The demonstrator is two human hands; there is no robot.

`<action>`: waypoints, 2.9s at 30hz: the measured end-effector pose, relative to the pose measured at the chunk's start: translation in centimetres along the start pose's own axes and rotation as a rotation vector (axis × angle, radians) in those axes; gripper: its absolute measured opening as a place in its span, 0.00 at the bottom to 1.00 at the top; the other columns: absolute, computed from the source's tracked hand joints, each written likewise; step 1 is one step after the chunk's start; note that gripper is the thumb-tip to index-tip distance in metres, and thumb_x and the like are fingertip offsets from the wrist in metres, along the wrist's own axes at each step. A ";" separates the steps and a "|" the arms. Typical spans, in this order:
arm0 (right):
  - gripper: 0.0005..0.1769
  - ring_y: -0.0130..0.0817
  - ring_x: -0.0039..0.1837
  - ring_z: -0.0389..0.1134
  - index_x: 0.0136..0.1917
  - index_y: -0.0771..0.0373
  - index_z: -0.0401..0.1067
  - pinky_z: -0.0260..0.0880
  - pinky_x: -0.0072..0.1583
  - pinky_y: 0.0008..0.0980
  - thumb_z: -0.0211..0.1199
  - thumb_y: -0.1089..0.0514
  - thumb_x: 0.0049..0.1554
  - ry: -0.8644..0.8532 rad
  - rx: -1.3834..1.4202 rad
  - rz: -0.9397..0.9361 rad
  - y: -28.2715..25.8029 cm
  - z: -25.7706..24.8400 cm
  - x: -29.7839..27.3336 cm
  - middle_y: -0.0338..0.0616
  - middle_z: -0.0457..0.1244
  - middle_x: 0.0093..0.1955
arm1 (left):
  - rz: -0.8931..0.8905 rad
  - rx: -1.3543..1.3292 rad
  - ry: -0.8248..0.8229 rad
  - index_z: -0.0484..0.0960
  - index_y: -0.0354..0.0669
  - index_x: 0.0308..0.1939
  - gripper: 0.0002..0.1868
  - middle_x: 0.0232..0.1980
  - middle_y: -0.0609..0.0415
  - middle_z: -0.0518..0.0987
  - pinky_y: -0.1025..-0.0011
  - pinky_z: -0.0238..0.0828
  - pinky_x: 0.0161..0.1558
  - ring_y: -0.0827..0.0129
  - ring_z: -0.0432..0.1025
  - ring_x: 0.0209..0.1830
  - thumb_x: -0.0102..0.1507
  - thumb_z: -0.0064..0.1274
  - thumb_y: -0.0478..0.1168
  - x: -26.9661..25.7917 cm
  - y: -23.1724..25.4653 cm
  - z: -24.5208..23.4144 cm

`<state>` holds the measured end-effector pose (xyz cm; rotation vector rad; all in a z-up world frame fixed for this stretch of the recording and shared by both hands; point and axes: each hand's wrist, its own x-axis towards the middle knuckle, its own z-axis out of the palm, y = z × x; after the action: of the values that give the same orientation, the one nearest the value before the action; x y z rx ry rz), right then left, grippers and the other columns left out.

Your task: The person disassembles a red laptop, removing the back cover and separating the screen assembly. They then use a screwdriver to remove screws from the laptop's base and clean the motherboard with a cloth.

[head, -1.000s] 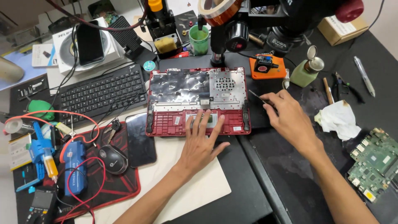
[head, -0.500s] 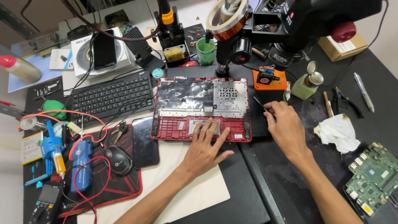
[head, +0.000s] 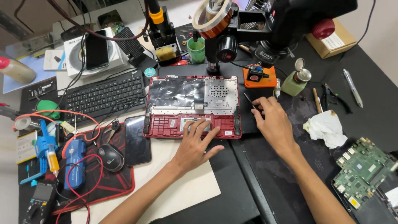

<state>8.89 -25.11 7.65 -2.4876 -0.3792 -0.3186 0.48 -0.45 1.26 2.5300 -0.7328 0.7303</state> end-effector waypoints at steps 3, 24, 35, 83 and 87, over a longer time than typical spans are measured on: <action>0.11 0.47 0.48 0.71 0.54 0.64 0.74 0.70 0.50 0.44 0.66 0.60 0.57 -0.011 0.034 0.027 -0.5 -0.3 -0.1 0.51 0.65 0.48 | 0.059 -0.047 0.045 0.77 0.40 0.62 0.30 0.61 0.45 0.71 0.49 0.55 0.68 0.51 0.63 0.66 0.64 0.60 0.56 2.8 0.6 -0.3; 0.45 0.41 0.78 0.58 0.76 0.73 0.56 0.56 0.76 0.38 0.36 0.34 0.63 -0.638 2.169 0.791 -8.5 2.5 -10.6 0.55 0.55 0.79 | 0.860 -0.404 0.445 0.70 0.49 0.16 0.22 0.20 0.53 0.71 0.57 0.65 0.31 0.61 0.70 0.20 0.61 0.53 0.52 27.1 18.7 12.3; 0.45 0.46 0.75 0.59 0.72 0.72 0.61 0.54 0.73 0.43 0.28 0.34 0.62 -0.108 1.896 1.143 -6.8 -6.2 -6.2 0.58 0.58 0.76 | 0.698 -0.398 0.536 0.62 0.42 0.06 0.39 0.10 0.50 0.63 0.62 0.59 0.24 0.58 0.58 0.09 0.62 0.51 0.64 25.9 17.4 12.0; 0.11 0.22 0.54 0.71 0.59 0.69 0.75 0.72 0.58 0.24 0.62 0.62 0.64 0.037 0.557 0.341 19.5 -25.4 -10.8 0.40 0.70 0.52 | 0.164 -0.990 -0.450 0.80 0.37 0.54 0.15 0.49 0.47 0.80 0.64 0.70 0.56 0.59 0.75 0.52 0.75 0.48 0.46 23.0 17.3 14.9; 0.11 0.20 0.52 0.66 0.60 0.67 0.73 0.63 0.52 0.20 0.64 0.63 0.65 0.297 0.779 0.357 20.6 -24.3 -10.5 0.37 0.68 0.53 | -0.164 -1.386 -0.813 0.79 0.38 0.56 0.13 0.43 0.54 0.78 0.72 0.67 0.46 0.75 0.69 0.44 0.71 0.52 0.41 23.9 16.6 14.8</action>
<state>2.75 -57.66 12.91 -1.6665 0.0692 -0.3095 13.61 -29.71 7.38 1.4109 -0.8052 -0.7494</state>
